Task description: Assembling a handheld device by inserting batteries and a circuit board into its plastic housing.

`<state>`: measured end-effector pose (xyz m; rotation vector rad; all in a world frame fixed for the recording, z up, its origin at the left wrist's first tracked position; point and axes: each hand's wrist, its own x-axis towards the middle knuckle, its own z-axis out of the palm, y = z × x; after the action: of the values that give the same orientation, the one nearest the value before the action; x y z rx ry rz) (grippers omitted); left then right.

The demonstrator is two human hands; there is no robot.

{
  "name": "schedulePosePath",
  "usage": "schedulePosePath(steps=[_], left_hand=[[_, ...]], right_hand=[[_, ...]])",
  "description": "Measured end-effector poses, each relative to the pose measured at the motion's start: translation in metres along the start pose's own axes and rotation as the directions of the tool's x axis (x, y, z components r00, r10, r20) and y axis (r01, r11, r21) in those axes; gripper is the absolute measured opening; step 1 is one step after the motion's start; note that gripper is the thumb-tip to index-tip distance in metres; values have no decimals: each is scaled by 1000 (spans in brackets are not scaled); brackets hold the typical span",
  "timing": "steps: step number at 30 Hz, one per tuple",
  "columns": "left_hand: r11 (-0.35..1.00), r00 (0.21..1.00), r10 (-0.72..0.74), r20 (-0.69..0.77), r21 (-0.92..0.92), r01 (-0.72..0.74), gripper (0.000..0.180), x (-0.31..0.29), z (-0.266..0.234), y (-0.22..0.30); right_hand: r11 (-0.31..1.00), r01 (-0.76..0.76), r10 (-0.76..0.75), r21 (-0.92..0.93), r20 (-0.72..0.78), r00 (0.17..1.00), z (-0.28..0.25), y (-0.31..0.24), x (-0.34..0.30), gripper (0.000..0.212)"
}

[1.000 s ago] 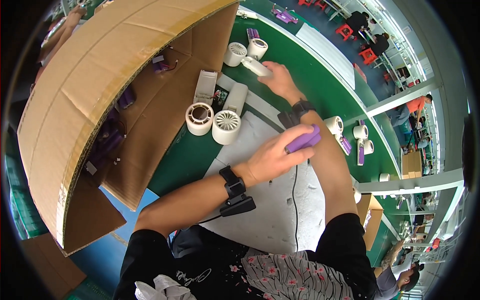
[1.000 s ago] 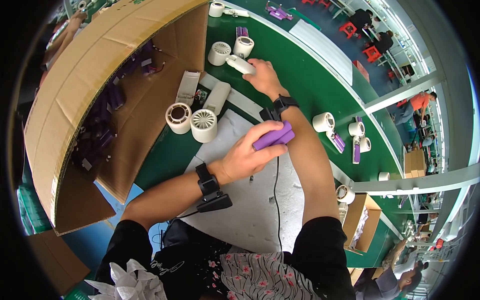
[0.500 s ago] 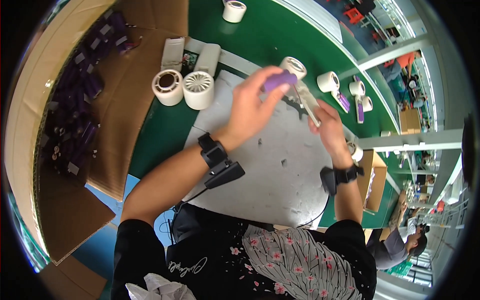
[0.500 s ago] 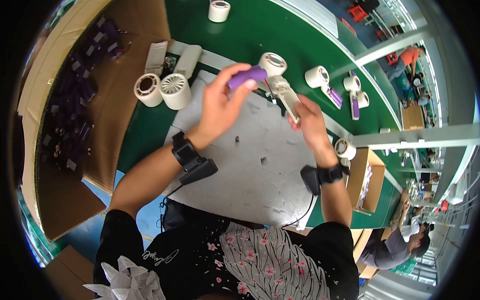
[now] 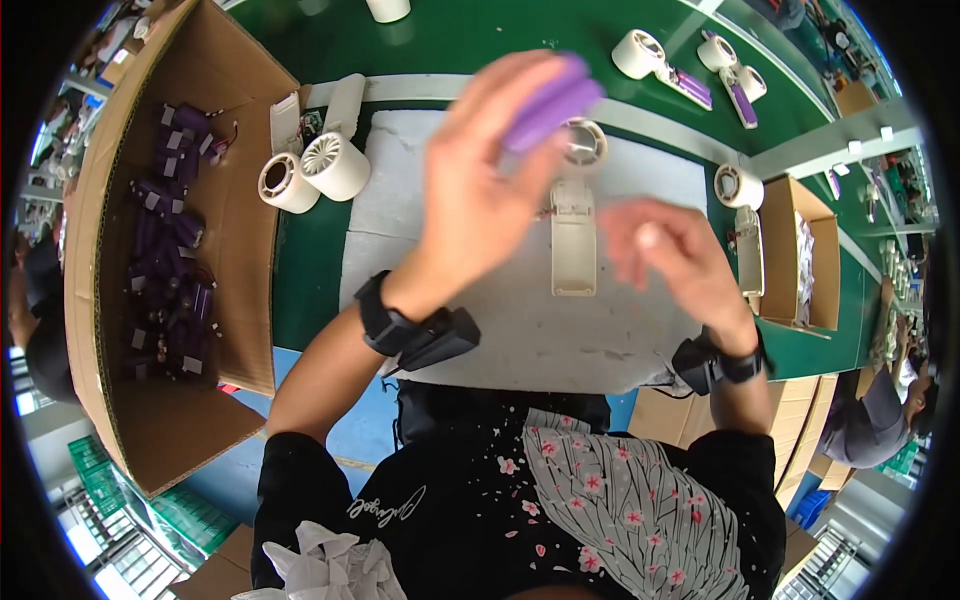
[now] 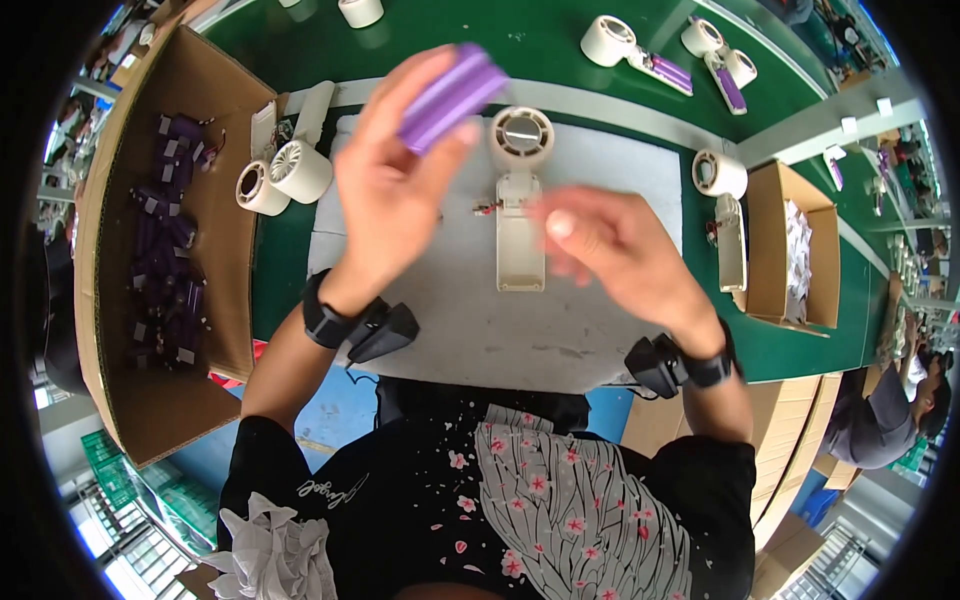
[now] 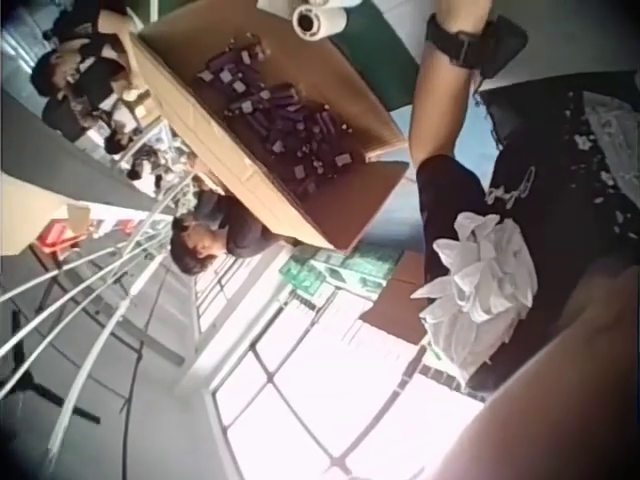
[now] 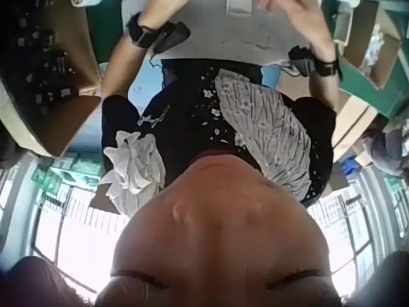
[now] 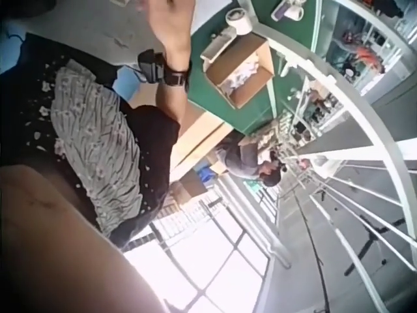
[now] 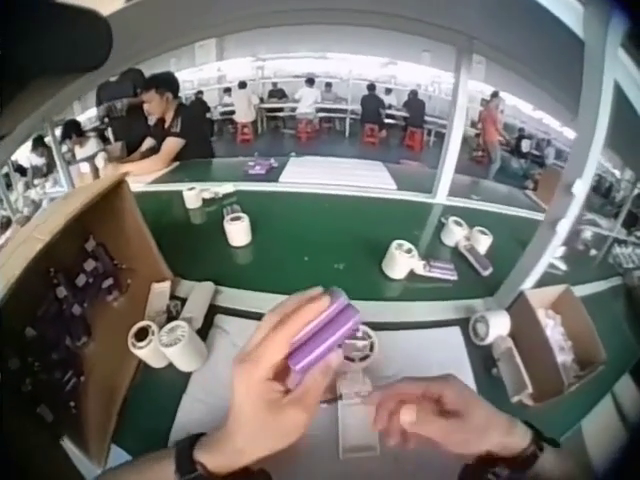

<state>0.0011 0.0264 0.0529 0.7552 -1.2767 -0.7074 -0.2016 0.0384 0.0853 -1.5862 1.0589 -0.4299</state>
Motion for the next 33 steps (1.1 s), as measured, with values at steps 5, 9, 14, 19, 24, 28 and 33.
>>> schedulePosePath(steps=[5, 9, 14, 19, 24, 28, 33], left_hand=[[849, 926, 64, 373, 467, -247, 68, -20, 33, 11], [808, 886, -164, 433, 575, -132, 76, -30, 0, -8], [829, 660, -537, 526, 473, 298, 80, -18, 1, -13], [854, 650, -490, 580, 468, 226, 80, -5, 12, -30], [910, 706, -412, 576, 296, 289, 54, -7, -7, -44], [926, 719, -373, 586, 278, 255, 33, -9, -11, -50], [950, 759, -260, 597, 300, 89, 23, -9, -9, -51]], right_hand=[[621, 312, 52, 719, -434, 899, 25, -1, 17, 30], [943, 173, -60, 285, -366, 929, -21, 57, 29, 24], [937, 294, -211, 188, -367, 906, -10, 72, 35, 20], [941, 335, -331, -42, -312, 891, -9, 74, 36, 20], [847, 430, -524, -312, -350, 777, -6, 72, 38, 26], [718, 510, -660, -474, -232, 715, -3, 65, 40, 27], [705, 523, -663, -479, -185, 726, -3, 69, 44, 29]])
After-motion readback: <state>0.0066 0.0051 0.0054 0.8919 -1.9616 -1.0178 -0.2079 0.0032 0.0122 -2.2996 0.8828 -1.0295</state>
